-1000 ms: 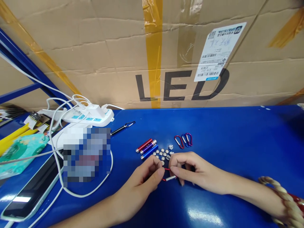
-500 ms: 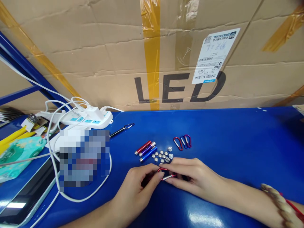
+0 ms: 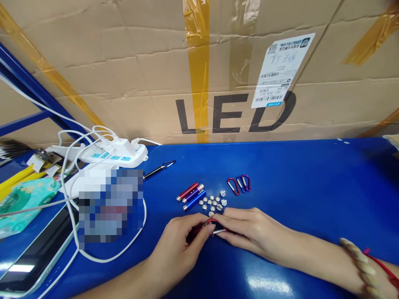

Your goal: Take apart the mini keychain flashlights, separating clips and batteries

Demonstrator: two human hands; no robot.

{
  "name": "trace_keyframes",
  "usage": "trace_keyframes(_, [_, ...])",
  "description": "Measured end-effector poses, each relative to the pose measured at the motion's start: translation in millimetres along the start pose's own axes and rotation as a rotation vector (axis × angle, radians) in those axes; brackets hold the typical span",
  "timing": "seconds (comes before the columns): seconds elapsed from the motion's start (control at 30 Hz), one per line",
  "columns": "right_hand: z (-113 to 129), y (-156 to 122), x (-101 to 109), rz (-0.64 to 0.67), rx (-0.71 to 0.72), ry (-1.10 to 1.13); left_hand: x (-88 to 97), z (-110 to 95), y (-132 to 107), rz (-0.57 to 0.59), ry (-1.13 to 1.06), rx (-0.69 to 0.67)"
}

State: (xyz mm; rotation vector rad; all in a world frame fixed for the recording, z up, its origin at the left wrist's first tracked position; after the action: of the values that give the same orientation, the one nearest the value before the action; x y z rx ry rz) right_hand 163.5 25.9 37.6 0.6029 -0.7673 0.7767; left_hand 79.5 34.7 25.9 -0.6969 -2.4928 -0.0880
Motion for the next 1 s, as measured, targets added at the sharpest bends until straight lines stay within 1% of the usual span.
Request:
trace_keyframes(0.13, [1.1, 0.3, -0.9, 0.019, 0.001, 0.000, -0.4, 2.1, -1.1, 0.005, 0.028, 0.002])
trace_keyframes(0.33, [1.2, -0.4, -3.1, 0.070, -0.003, 0.011, -1.0, 2.3, 0.6, 0.016, 0.014, -0.002])
trace_keyframes(0.47, [1.4, -0.2, -1.0, 0.033, 0.012, -0.003, 0.1, 1.6, 2.3, 0.035, 0.058, -0.026])
trace_keyframes(0.57, [-0.5, 0.1, -0.6, 0.020, -0.005, 0.007, 0.2, 1.0, 2.9, 0.051, 0.094, -0.045])
trace_keyframes(0.7, [-1.3, 0.1, -0.7, 0.014, -0.015, 0.019, 1.2, -2.8, 2.6, 0.033, 0.117, -0.086])
trace_keyframes(0.87, [1.9, 0.3, 1.3, -0.046, 0.010, -0.077, 2.8, -9.0, 1.3, -0.005, 0.118, -0.155])
trace_keyframes(1.0, [3.8, 1.1, 1.9, -0.087, 0.007, -0.119, -0.4, -6.5, 0.1, 0.009, 0.151, -0.170])
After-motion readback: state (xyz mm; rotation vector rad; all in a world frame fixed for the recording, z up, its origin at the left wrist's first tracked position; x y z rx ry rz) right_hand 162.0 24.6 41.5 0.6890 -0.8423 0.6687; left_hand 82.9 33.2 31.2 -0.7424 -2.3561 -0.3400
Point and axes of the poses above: each hand's wrist, its own y-axis towards the middle knuckle, its own x-axis out of the back of the hand, z = x × y, the point moved 9 cm from there along y, towards the middle knuckle, and after that the axes turned 3 degrees about z, right-handed, at the moved point
